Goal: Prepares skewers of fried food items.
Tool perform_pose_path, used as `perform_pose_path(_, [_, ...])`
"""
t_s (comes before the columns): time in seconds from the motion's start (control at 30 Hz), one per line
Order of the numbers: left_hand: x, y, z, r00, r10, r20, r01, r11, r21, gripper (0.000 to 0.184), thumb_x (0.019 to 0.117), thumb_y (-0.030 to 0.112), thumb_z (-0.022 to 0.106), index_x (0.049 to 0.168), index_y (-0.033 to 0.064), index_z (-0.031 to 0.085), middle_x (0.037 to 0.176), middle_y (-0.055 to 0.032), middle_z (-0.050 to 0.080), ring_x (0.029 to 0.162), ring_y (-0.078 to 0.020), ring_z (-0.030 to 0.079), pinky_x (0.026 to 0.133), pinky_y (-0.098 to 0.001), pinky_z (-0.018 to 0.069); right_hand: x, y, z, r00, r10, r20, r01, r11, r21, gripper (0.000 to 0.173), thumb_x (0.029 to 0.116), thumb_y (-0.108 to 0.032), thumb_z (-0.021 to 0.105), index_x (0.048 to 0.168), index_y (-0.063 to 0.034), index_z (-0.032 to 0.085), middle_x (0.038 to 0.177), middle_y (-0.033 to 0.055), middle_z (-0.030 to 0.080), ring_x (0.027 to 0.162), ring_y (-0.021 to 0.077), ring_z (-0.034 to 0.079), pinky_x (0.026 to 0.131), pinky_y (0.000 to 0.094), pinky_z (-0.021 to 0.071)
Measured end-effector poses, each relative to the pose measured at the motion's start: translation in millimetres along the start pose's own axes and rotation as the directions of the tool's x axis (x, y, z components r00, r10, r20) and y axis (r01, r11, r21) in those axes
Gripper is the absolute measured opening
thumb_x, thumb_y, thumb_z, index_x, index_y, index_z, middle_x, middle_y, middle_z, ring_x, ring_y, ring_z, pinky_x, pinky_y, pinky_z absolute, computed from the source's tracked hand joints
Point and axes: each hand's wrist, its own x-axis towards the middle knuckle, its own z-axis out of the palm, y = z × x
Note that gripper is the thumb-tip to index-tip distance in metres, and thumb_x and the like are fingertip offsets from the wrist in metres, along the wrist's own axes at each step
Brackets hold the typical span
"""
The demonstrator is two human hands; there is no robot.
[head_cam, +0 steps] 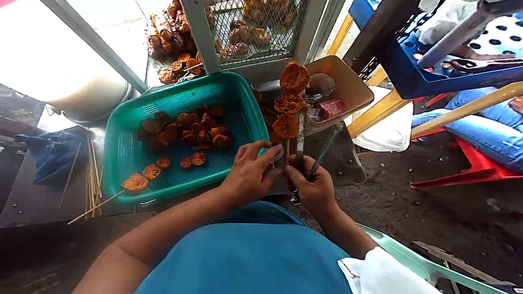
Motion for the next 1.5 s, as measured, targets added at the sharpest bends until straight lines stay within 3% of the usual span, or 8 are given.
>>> perform_pose_path(0.1, [-26, -34, -1, 0.991, 0.134, -0.009, -0.113, 0.871, 0.479, 0.044, 0.0998, 0.017, 0.058, 0.143, 0.0141, 0.060, 0.125, -0.0168, 0.064, 0.112, -0.0365, 0.062, 0.089, -0.0492, 0.0526, -2, 10, -10, 0.994, 0.108, -0.018, -0.108, 0.994, 0.026, 0.017, 0.0970, -0.006, 0.063, 0.113, -0.0025, 0.066, 0.083, -0.0015, 0.071, 0.059, 0.0024, 0.062, 0.056, 0.0178, 0.0548])
perform_pose_path(0.27, [-50, -43, -35, 0.998, 0.060, 0.033, -0.068, 0.883, 0.465, 0.043, 0.0978, 0.009, 0.055, 0.138, 0.0159, 0.065, 0.108, -0.0180, 0.066, 0.095, -0.0375, 0.064, 0.077, -0.0521, 0.0527, -10, 21, -12, 0.972, 0.237, -0.010, -0.236, 0.971, 0.026, 0.015, 0.0959, -0.002, 0.063, 0.111, -0.0012, 0.066, 0.078, -0.0030, 0.070, 0.058, 0.0006, 0.062, 0.055, 0.0154, 0.0535])
perform_pose_path(0.57, [-63, -49, -60, 0.991, 0.041, 0.126, -0.088, 0.915, 0.395, 0.035, 0.1005, 0.020, 0.058, 0.134, 0.0157, 0.068, 0.113, -0.0152, 0.068, 0.105, -0.0348, 0.065, 0.088, -0.0521, 0.0534, -21, 29, 1, 0.972, 0.234, 0.029, -0.236, 0.968, 0.087, 0.016, 0.0922, -0.003, 0.061, 0.107, -0.0017, 0.066, 0.082, -0.0055, 0.070, 0.066, -0.0001, 0.065, 0.061, 0.0154, 0.0559])
perform_pose_path(0.7, [-85, -70, -129, 0.989, -0.080, -0.123, 0.119, 0.927, 0.356, 0.035, 0.0997, 0.028, 0.062, 0.131, 0.0150, 0.070, 0.129, -0.0153, 0.065, 0.125, -0.0347, 0.058, 0.107, -0.0543, 0.0452, -15, 28, 0, 0.982, 0.184, 0.048, -0.189, 0.970, 0.152, 0.016, 0.0925, -0.004, 0.059, 0.107, -0.0043, 0.066, 0.077, -0.0077, 0.069, 0.061, 0.0028, 0.066, 0.058, 0.0193, 0.0592])
perform_pose_path(0.83, [-120, -121, -238, 0.798, -0.453, -0.397, 0.592, 0.711, 0.380, 0.039, 0.0997, 0.019, 0.063, 0.135, 0.0036, 0.065, 0.133, -0.0265, 0.061, 0.127, -0.0460, 0.055, 0.109, -0.0624, 0.0395, 0, 7, 2, 0.989, 0.128, 0.068, -0.139, 0.974, 0.181, 0.017, 0.0973, 0.004, 0.052, 0.111, -0.0030, 0.059, 0.083, -0.0037, 0.075, 0.073, 0.0097, 0.075, 0.070, 0.0270, 0.0645])
perform_pose_path(1.0, [-145, -200, -290, 0.347, -0.937, 0.025, 0.937, 0.346, -0.047, 0.051, 0.1055, 0.028, 0.057, 0.144, -0.0040, 0.050, 0.134, -0.0296, 0.057, 0.119, -0.0406, 0.059, 0.103, -0.0573, 0.0455, 45, 10, 36, 0.999, -0.030, 0.022, 0.025, 0.979, 0.202, 0.016, 0.0946, 0.005, 0.054, 0.107, -0.0044, 0.056, 0.089, -0.0077, 0.072, 0.078, 0.0033, 0.071, 0.075, 0.0240, 0.0618])
perform_pose_path(1.17, [-150, -198, -289, 0.470, -0.866, 0.171, 0.825, 0.362, -0.434, 0.035, 0.1052, 0.015, 0.055, 0.138, 0.0026, 0.050, 0.110, -0.0143, 0.062, 0.087, -0.0167, 0.060, 0.078, -0.0352, 0.0527, 63, -13, 85, 0.993, 0.048, -0.111, -0.037, 0.995, 0.093, 0.015, 0.0935, 0.005, 0.058, 0.106, -0.0039, 0.057, 0.084, -0.0114, 0.063, 0.072, -0.0045, 0.063, 0.071, 0.0159, 0.0566])
perform_pose_path(1.5, [-217, -197, -332, 0.625, -0.780, -0.032, 0.524, 0.449, -0.724, 0.029, 0.1006, 0.006, 0.053, 0.128, -0.0007, 0.058, 0.102, -0.0089, 0.071, 0.086, -0.0140, 0.070, 0.077, -0.0313, 0.0593, 44, -34, 141, 0.978, 0.106, -0.180, -0.067, 0.975, 0.212, 0.015, 0.0928, 0.006, 0.057, 0.100, -0.0045, 0.064, 0.074, -0.0084, 0.069, 0.065, 0.0000, 0.065, 0.064, 0.0172, 0.0572])
